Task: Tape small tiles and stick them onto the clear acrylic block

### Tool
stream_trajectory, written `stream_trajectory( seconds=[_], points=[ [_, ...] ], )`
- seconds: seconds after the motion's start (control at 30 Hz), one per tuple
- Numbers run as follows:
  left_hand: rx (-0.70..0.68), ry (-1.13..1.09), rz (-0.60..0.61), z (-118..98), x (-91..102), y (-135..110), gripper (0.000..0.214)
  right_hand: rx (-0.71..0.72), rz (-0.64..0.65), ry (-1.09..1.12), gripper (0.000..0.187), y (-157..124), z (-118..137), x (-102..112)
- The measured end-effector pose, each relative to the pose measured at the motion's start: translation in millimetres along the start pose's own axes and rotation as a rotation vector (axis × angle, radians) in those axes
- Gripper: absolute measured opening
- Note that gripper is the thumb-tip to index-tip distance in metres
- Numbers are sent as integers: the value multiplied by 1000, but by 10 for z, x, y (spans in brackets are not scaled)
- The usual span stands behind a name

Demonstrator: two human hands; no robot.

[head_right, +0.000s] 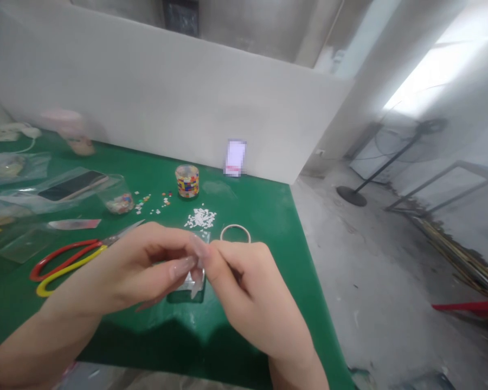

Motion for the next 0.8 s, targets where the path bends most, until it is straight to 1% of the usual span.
stream_trajectory(
  seconds=[0.13, 0.2, 0.33, 0.53, 0.73, 0.8],
  points=[
    [12, -84, 30, 22, -11, -32, 20, 53, -40, 70, 46, -15, 63, 6],
    [17, -59, 26, 30, 6, -43, 22, 64, -53, 83, 47, -19, 78, 6],
    [28, -6, -1, 47, 39, -34, 24, 42, -57, 68, 46, -22, 73, 2],
    [31, -30, 10, 51, 27, -32, 25, 47, -72, 86, 46, -29, 103, -6],
    [26, -20, 21, 54, 16, -28, 24, 55, -133, 71, 44, -44, 104, 11],
    [17, -18, 22, 31, 6, -10, 23, 48, -113, 43, 44, -40, 86, 3]
  ],
)
Point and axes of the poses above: each hand's wrist, its own y-axis towards the middle knuckle, its own x-axis out of the back of the hand, z = x × y, the point moved 8 cm from there along y, towards the middle knuckle, and after that the axes turned 14 degrees about -x, right-handed, at the moved point
